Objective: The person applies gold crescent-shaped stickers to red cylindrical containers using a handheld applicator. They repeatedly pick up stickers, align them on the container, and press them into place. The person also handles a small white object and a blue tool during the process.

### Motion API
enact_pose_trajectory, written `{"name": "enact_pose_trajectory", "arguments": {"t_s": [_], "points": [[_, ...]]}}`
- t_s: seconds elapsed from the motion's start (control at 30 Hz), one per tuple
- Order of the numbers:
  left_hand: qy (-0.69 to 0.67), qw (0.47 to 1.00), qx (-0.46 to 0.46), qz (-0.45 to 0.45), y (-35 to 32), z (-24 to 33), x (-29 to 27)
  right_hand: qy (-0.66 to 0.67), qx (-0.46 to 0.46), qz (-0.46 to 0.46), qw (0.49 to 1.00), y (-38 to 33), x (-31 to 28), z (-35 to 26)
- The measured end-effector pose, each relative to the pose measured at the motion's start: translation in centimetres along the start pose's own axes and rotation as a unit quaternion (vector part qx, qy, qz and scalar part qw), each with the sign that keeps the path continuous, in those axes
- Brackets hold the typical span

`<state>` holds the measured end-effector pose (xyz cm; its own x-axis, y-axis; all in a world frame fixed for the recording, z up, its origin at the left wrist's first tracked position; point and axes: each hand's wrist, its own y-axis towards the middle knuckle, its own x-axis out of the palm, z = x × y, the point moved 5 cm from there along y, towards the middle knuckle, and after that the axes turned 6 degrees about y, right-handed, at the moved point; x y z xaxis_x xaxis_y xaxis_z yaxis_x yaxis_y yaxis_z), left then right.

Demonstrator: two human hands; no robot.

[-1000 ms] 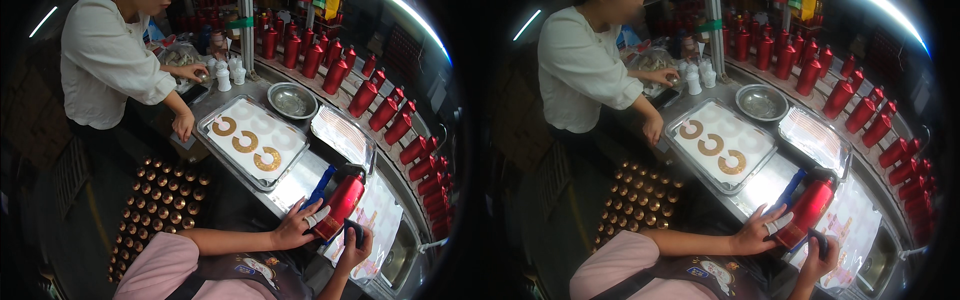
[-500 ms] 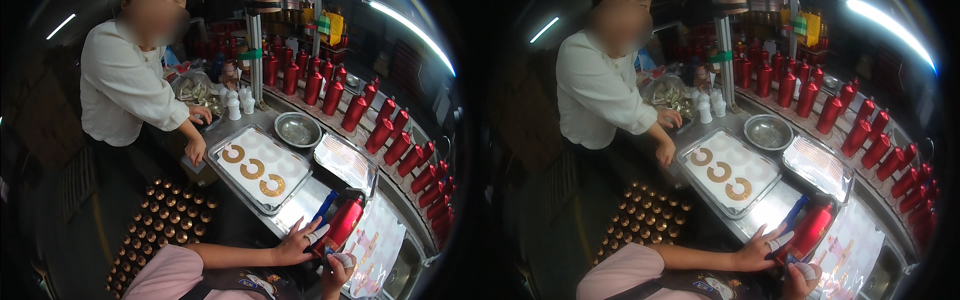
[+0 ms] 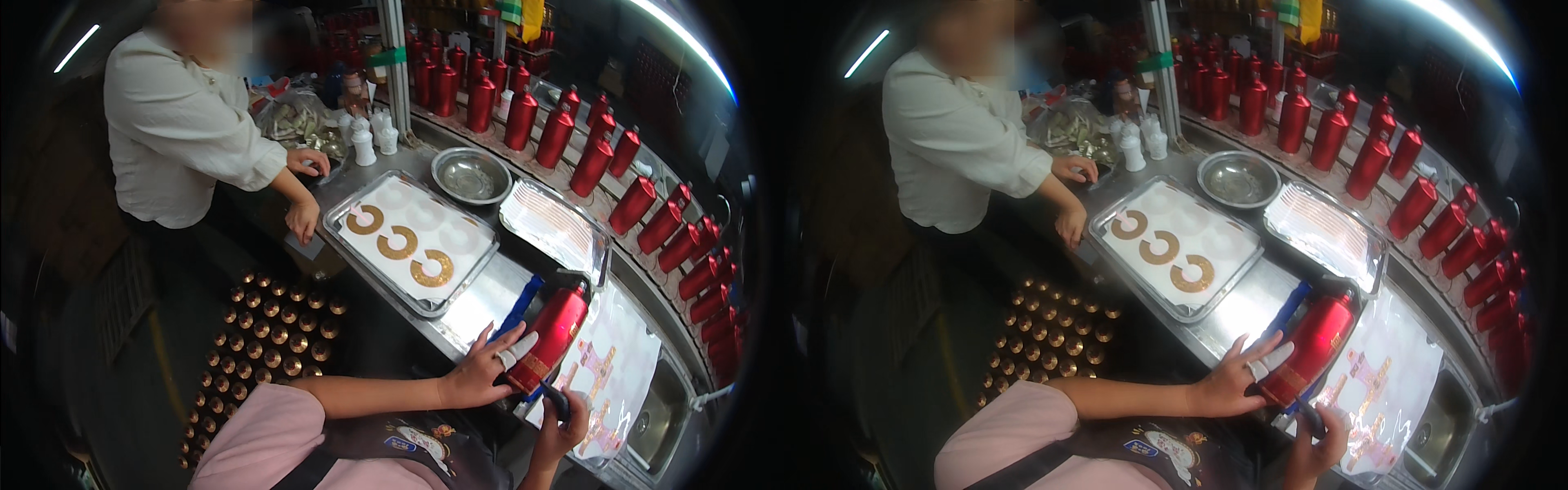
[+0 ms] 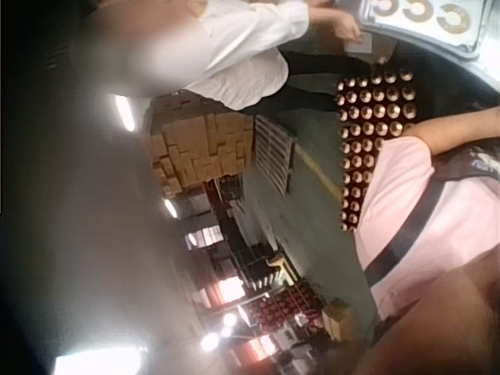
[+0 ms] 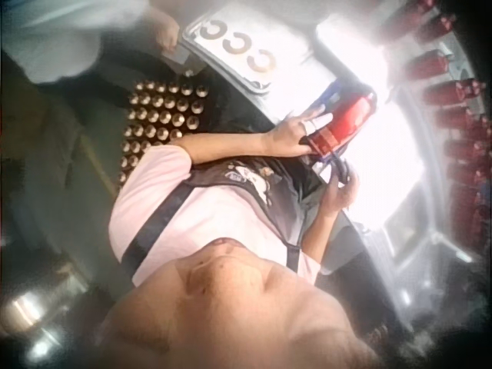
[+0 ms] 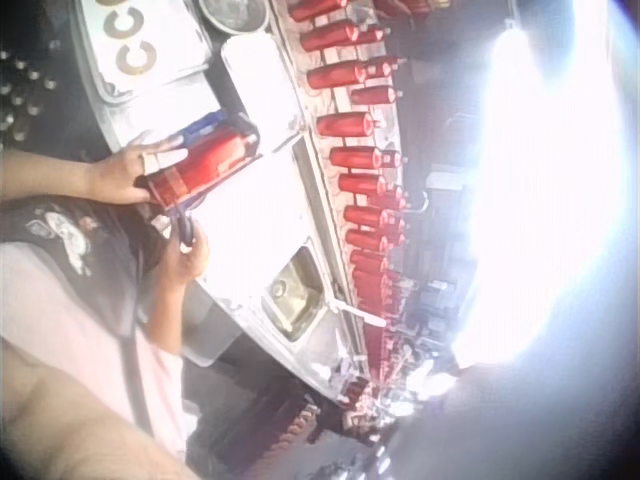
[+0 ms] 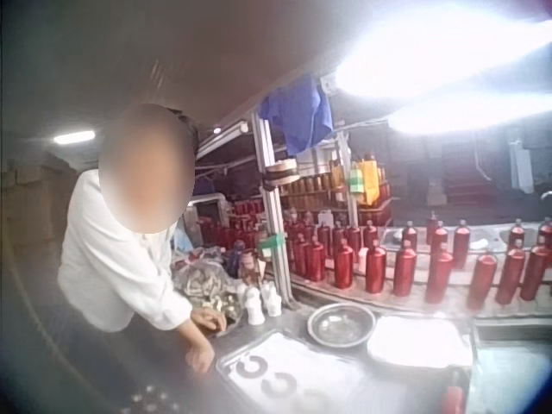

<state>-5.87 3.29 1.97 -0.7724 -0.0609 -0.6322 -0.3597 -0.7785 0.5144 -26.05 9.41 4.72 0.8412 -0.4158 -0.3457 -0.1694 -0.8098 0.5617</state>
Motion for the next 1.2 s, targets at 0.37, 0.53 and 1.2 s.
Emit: {"name": "enact_pose_trajectory", "arguments": {"t_s": [0.37,0.53,1.2], "points": [[0.007,1.000,0.001,-0.029,0.5,-0.6,-0.3,0.036,0.031,0.027,0.999,1.4,0.5,-1.0],[-0.041,0.999,-0.021,-0.007,0.6,-1.2,-0.2,0.036,-0.007,0.016,0.999,3.3,1.1,-2.0],[-0.031,0.999,-0.026,-0.020,0.9,-1.4,0.1,-0.004,-0.088,-0.027,0.996,1.6,1.8,-2.6]]}}
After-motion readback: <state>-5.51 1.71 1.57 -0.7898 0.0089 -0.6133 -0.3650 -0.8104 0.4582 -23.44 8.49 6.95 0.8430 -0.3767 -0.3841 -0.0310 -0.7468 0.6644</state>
